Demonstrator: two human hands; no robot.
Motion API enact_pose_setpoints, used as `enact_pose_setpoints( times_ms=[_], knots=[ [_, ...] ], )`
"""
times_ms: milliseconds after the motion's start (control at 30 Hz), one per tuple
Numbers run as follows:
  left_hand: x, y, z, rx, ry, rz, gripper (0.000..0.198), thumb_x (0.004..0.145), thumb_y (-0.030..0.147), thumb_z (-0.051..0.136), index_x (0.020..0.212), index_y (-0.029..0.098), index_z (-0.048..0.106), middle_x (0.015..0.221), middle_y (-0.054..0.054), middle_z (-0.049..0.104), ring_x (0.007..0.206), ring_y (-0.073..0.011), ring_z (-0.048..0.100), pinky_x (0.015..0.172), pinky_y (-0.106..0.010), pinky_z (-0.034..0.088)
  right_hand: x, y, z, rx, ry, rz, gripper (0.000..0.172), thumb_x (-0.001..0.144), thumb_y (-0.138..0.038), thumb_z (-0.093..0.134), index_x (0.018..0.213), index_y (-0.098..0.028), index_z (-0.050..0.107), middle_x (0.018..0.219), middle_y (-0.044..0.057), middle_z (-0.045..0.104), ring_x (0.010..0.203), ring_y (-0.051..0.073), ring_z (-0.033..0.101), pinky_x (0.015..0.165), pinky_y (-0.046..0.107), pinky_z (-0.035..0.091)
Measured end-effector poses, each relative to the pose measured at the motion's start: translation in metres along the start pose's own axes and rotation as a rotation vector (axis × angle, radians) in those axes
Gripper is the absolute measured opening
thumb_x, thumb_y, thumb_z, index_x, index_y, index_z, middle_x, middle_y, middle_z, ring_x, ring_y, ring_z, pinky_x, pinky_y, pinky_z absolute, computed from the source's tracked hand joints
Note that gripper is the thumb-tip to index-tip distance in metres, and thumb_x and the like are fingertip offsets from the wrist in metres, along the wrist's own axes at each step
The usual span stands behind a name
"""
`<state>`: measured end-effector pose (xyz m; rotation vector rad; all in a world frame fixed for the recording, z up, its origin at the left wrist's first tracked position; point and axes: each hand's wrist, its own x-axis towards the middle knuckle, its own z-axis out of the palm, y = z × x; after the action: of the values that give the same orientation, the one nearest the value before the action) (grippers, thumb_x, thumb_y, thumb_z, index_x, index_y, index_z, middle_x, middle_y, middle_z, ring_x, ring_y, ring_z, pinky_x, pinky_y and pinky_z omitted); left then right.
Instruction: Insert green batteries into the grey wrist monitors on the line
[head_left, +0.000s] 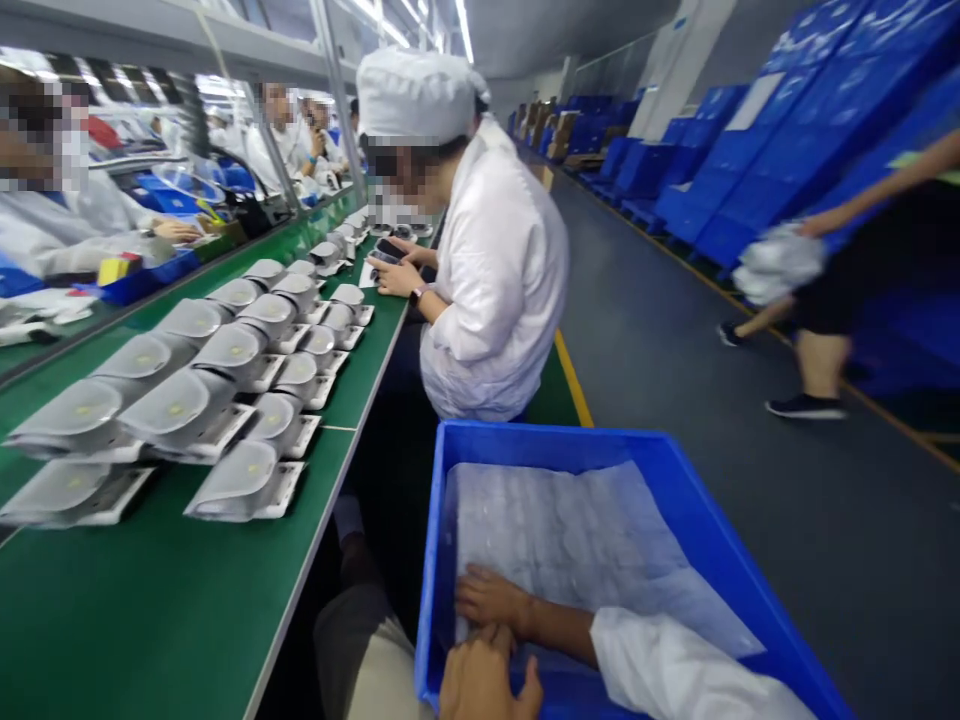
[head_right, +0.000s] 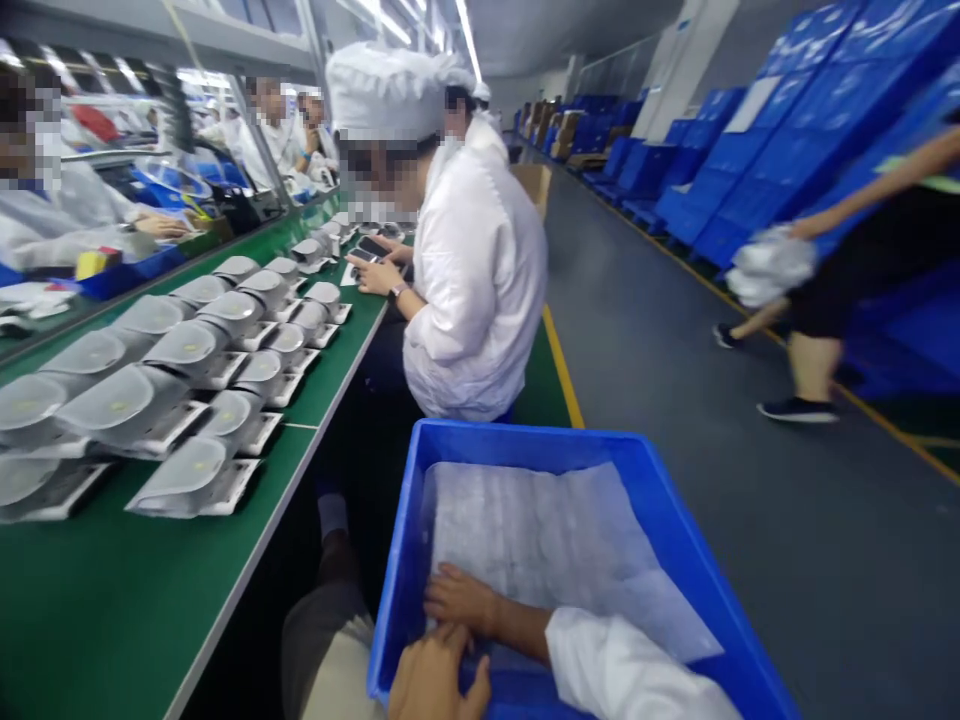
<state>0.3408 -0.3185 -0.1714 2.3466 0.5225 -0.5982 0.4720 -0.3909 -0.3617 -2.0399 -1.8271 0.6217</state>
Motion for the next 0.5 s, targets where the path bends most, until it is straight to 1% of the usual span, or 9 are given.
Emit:
enact_pose_setpoints(
  times_ms=[33, 67, 100, 133, 200, 267, 367, 433, 500],
  knots=[
    [0.002, 0.000, -0.002, 0.018, 0.001, 0.022, 0.035, 0.093, 0.043, 0.049, 0.111, 0.023, 0.071, 0.115, -0.009, 0.075, 0.111, -0.0305, 0.070, 0.096, -0.041, 0.049, -0.023, 0.007, -0.010, -0.019, 0.016, 0.083, 0.047, 0.087, -0.028, 0.063, 0.133, -0.026, 0.070, 0.139, 0.009, 0.070, 0.136, 0.028, 0.058, 0.126, 0.051, 0.034],
    [0.003, 0.000, -0.004, 0.031, 0.002, 0.046, 0.034, 0.094, 0.042, 0.048, 0.110, 0.023, 0.071, 0.113, -0.009, 0.075, 0.108, -0.0294, 0.071, 0.093, -0.039, 0.050, -0.049, 0.015, -0.020, -0.045, 0.028, 0.210, 0.056, 0.089, -0.027, 0.060, 0.145, -0.021, 0.062, 0.151, 0.014, 0.061, 0.146, 0.031, 0.050, 0.129, 0.054, 0.029],
    [0.005, 0.000, -0.006, 0.043, -0.001, 0.068, 0.033, 0.095, 0.041, 0.047, 0.109, 0.023, 0.071, 0.112, -0.008, 0.075, 0.107, -0.0283, 0.071, 0.091, -0.038, 0.050, -0.077, 0.023, -0.031, -0.075, 0.038, 0.368, 0.062, 0.091, -0.025, 0.055, 0.152, -0.016, 0.055, 0.159, 0.018, 0.053, 0.152, 0.033, 0.043, 0.130, 0.057, 0.026],
    [0.006, 0.000, -0.008, 0.051, -0.007, 0.081, 0.032, 0.095, 0.040, 0.047, 0.108, 0.023, 0.071, 0.112, -0.007, 0.075, 0.105, -0.0273, 0.072, 0.089, -0.036, 0.050, -0.106, 0.031, -0.041, -0.098, 0.031, 0.539, 0.065, 0.092, -0.022, 0.052, 0.156, -0.012, 0.050, 0.162, 0.021, 0.048, 0.154, 0.035, 0.039, 0.130, 0.056, 0.026],
    [0.006, 0.001, -0.010, 0.064, -0.022, 0.098, 0.029, 0.095, 0.038, 0.048, 0.106, 0.024, 0.071, 0.109, -0.006, 0.076, 0.102, -0.0257, 0.073, 0.086, -0.034, 0.050, -0.160, 0.046, -0.059, -0.119, -0.002, 0.789, 0.066, 0.090, -0.017, 0.049, 0.156, -0.008, 0.050, 0.159, 0.025, 0.050, 0.149, 0.035, 0.047, 0.126, 0.050, 0.035],
    [0.006, 0.001, -0.012, 0.074, -0.022, 0.109, 0.029, 0.096, 0.038, 0.048, 0.106, 0.024, 0.071, 0.108, -0.006, 0.076, 0.100, -0.0250, 0.073, 0.086, -0.034, 0.049, -0.202, 0.057, -0.070, -0.117, -0.032, 0.922, 0.064, 0.088, -0.015, 0.049, 0.151, -0.006, 0.056, 0.152, 0.028, 0.056, 0.140, 0.036, 0.057, 0.119, 0.047, 0.044],
    [0.006, 0.000, -0.013, 0.085, -0.007, 0.124, 0.030, 0.099, 0.038, 0.045, 0.106, 0.023, 0.070, 0.108, -0.006, 0.076, 0.101, -0.0246, 0.073, 0.086, -0.034, 0.049, -0.239, 0.065, -0.070, -0.092, -0.070, 1.095, 0.061, 0.085, -0.023, 0.058, 0.145, -0.012, 0.063, 0.149, 0.027, 0.059, 0.136, 0.038, 0.062, 0.114, 0.050, 0.048],
    [0.006, 0.000, -0.014, 0.091, -0.012, 0.128, 0.029, 0.099, 0.037, 0.045, 0.106, 0.023, 0.069, 0.108, -0.005, 0.076, 0.102, -0.0238, 0.073, 0.086, -0.033, 0.049, -0.248, 0.066, -0.063, -0.046, -0.091, 1.185, 0.066, 0.080, -0.034, 0.068, 0.143, -0.015, 0.065, 0.143, 0.026, 0.065, 0.130, 0.039, 0.067, 0.110, 0.050, 0.052],
    [0.006, 0.000, -0.014, 0.103, -0.029, 0.136, 0.028, 0.099, 0.035, 0.045, 0.107, 0.023, 0.069, 0.110, -0.005, 0.076, 0.103, -0.0235, 0.073, 0.086, -0.032, 0.050, -0.249, 0.067, -0.057, 0.020, -0.107, 1.232, 0.075, 0.069, -0.043, 0.080, 0.139, -0.019, 0.069, 0.128, 0.021, 0.075, 0.115, 0.037, 0.075, 0.099, 0.047, 0.059]
  ],
)
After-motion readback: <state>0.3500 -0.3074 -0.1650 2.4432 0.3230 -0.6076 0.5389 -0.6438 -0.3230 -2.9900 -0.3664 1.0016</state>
